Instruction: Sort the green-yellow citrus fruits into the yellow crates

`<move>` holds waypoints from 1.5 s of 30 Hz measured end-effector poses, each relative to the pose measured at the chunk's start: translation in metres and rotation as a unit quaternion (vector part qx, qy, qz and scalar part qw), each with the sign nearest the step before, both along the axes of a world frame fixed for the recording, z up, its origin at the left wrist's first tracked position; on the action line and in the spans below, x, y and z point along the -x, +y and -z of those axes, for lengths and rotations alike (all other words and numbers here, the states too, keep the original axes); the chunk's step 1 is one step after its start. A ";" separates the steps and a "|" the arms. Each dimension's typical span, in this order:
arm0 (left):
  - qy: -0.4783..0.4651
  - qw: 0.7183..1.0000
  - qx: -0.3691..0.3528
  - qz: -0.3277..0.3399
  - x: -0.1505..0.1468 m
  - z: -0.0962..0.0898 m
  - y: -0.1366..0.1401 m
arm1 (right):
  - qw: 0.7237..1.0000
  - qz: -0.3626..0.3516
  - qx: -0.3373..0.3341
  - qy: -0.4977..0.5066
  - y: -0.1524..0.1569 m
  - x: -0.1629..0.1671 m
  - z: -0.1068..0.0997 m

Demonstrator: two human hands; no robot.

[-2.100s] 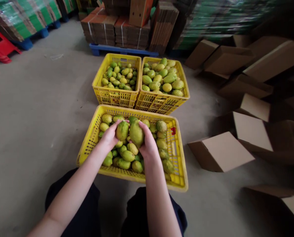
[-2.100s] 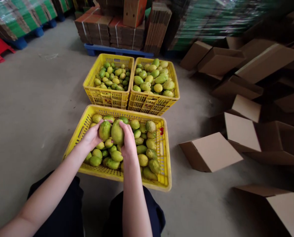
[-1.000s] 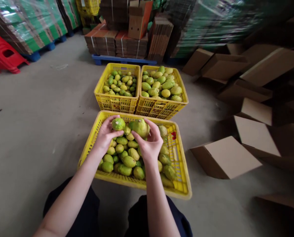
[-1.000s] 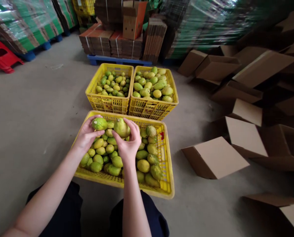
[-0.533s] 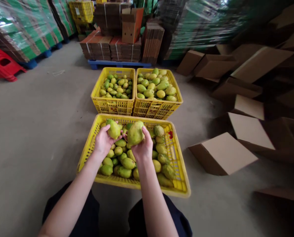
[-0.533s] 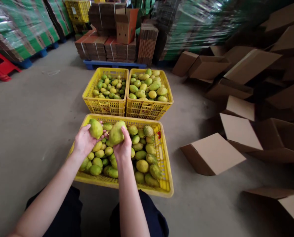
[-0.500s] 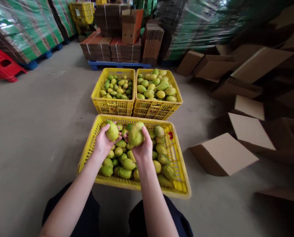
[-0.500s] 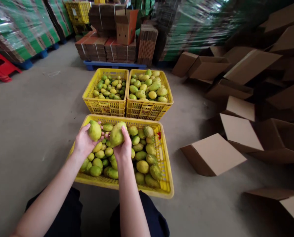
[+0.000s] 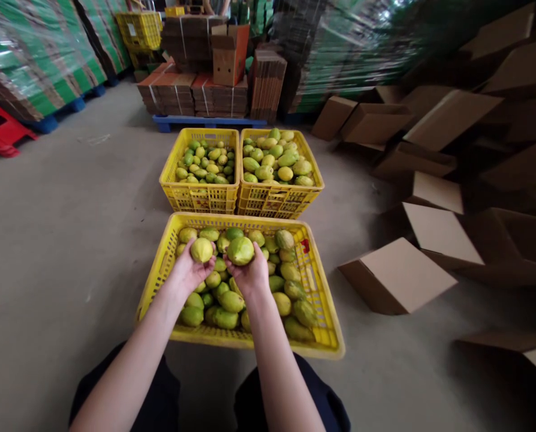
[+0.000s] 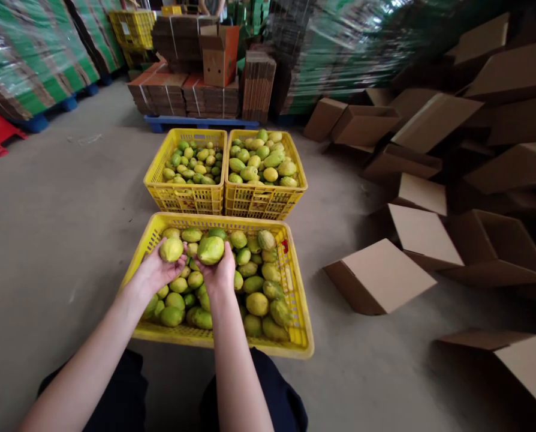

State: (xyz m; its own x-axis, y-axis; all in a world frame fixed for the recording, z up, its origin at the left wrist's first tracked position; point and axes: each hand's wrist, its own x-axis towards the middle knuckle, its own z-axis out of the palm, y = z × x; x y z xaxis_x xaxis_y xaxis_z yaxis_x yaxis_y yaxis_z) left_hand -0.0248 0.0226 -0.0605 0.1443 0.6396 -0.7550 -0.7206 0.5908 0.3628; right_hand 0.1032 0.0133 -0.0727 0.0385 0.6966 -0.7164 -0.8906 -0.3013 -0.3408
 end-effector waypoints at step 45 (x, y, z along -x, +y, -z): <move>0.068 0.990 -0.111 -0.058 -0.004 -0.007 -0.002 | 0.998 0.008 -0.055 0.002 -0.004 0.006 0.001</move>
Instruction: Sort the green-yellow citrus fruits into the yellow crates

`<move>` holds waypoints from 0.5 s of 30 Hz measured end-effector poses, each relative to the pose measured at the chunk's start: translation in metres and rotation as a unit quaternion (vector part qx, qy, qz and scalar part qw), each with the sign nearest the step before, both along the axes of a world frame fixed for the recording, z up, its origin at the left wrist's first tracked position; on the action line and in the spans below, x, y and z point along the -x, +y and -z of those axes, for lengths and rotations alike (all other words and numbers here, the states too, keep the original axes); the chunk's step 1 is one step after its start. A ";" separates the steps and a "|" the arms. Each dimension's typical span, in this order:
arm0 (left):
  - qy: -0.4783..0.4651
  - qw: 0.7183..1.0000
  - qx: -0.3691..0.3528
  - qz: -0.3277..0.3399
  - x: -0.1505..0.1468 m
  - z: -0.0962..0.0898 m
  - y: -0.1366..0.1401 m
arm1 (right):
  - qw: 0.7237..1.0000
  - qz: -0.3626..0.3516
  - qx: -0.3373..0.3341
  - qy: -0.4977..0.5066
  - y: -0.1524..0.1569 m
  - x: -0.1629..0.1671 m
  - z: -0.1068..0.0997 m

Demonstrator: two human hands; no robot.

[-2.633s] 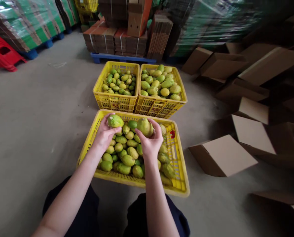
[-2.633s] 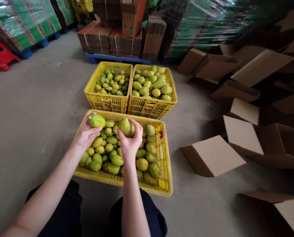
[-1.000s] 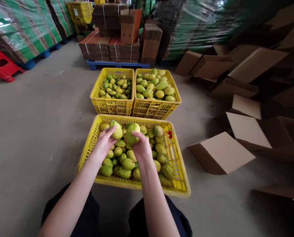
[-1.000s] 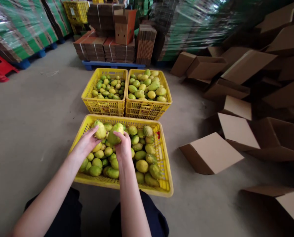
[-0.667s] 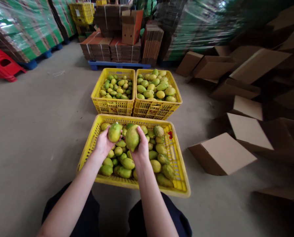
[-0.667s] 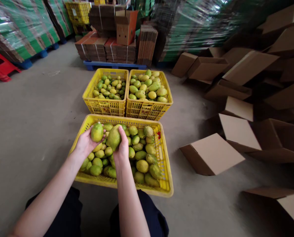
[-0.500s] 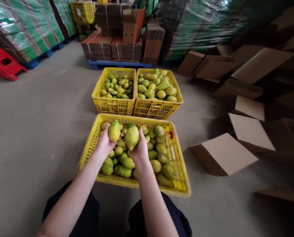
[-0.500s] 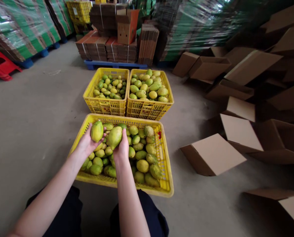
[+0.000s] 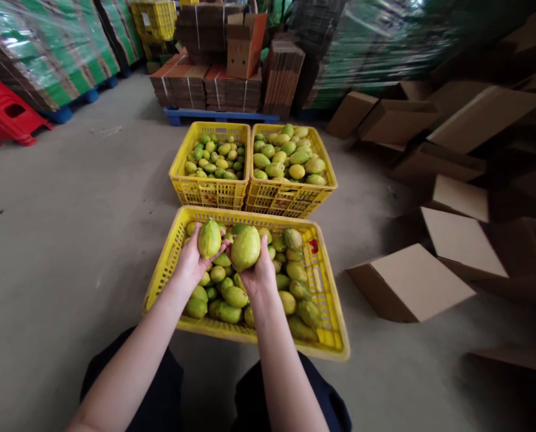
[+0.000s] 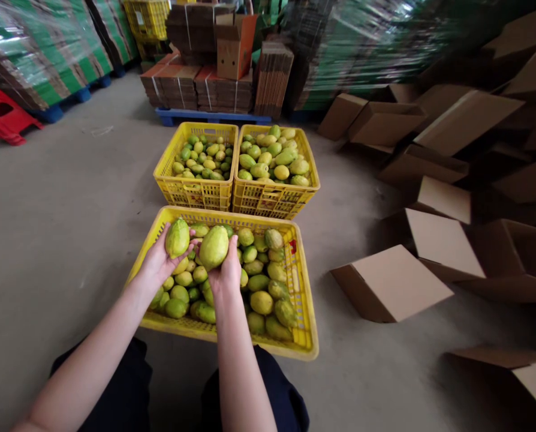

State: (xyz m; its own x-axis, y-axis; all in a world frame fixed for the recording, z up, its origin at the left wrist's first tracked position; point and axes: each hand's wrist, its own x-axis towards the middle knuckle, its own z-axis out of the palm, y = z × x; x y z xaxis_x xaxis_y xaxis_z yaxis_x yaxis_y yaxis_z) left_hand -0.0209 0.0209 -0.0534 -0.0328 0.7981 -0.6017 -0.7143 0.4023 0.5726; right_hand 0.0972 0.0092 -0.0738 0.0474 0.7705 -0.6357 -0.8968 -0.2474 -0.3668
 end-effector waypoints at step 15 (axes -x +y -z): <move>-0.057 0.997 0.017 0.040 0.004 0.002 0.002 | 0.999 -0.012 0.008 -0.041 -0.002 -0.007 -0.009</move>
State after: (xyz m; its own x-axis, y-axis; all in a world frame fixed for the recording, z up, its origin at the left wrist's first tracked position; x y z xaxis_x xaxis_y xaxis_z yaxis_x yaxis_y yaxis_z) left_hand -0.0250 0.0224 -0.0559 0.1006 0.7742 -0.6249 -0.7392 0.4786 0.4739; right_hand 0.1044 0.0072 -0.0645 0.0812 0.7621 -0.6424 -0.8574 -0.2752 -0.4349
